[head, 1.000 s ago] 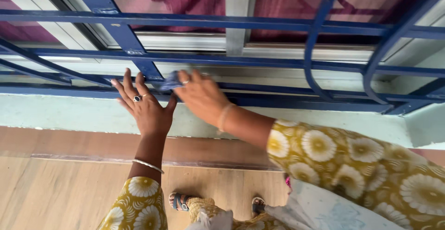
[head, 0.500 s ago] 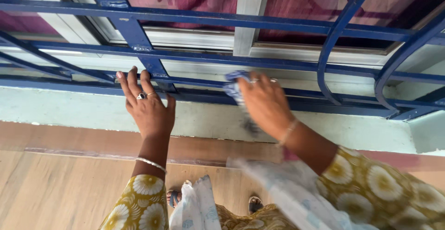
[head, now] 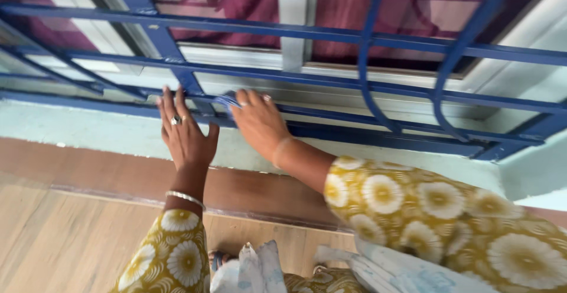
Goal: The person wipes the blue metal window grill and the adjacent wall with a cloth. They systematically clean the horizontal and vertical bars of the grill and the wall surface next to the window.
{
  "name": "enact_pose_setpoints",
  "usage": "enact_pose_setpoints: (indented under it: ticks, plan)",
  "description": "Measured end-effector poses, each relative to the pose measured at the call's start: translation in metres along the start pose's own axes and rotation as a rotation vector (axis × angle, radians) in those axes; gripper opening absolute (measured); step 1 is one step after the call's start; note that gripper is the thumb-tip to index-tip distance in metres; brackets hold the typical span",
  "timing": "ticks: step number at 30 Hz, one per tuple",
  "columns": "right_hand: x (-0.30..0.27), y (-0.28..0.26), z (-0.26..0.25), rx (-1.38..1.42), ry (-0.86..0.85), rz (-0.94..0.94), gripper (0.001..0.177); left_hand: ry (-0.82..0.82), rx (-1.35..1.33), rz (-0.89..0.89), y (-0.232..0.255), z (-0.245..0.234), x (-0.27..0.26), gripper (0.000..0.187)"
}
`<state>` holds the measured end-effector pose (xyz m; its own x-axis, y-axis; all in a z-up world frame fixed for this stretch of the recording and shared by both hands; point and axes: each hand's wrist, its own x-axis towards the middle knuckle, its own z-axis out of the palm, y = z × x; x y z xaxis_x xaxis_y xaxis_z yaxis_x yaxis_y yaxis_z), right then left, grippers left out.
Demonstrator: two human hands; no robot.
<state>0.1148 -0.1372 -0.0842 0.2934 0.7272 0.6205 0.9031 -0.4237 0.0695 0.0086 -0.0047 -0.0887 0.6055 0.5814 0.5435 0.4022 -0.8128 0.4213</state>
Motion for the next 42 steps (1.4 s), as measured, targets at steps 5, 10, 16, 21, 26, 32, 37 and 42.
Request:
enact_pose_setpoints:
  ticks: [5, 10, 16, 21, 26, 32, 37, 42]
  plan:
    - [-0.065, 0.064, -0.043, -0.423, -0.065, -0.086, 0.02, 0.074, 0.004, 0.223, 0.048, 0.027, -0.027, 0.084]
    - [-0.106, 0.089, -0.08, -0.688, -0.181, -0.091, 0.023, -0.097, -0.013, 0.295, 0.106, 0.048, -0.031, 0.061]
    - [-0.137, 0.098, -0.1, -0.758, -0.155, -0.059, 0.033, -0.136, -0.014, 0.309, 0.104, 0.038, -0.033, 0.053]
    - [-0.127, 0.095, -0.121, -0.464, -0.103, -0.058, 0.04, -0.005, -0.2, 0.392, 0.091, 0.025, -0.04, 0.065]
    - [-0.091, 0.083, -0.134, 0.436, -0.148, 0.163, 0.048, 0.197, -0.252, 0.12, 0.03, 0.016, -0.038, 0.065]
    - [-0.03, 0.013, -0.047, 0.881, -0.015, 0.026, 0.04, 0.021, -0.195, 0.056, -0.049, 0.025, -0.001, 0.07]
    - [0.027, -0.016, 0.029, 0.189, 0.159, -0.488, 0.027, -0.23, -0.062, -0.042, -0.088, 0.042, 0.004, 0.088]
    - [0.051, -0.026, 0.056, -0.253, 0.061, -0.416, 0.041, -0.201, -0.013, -0.012, -0.094, 0.049, -0.006, 0.082]
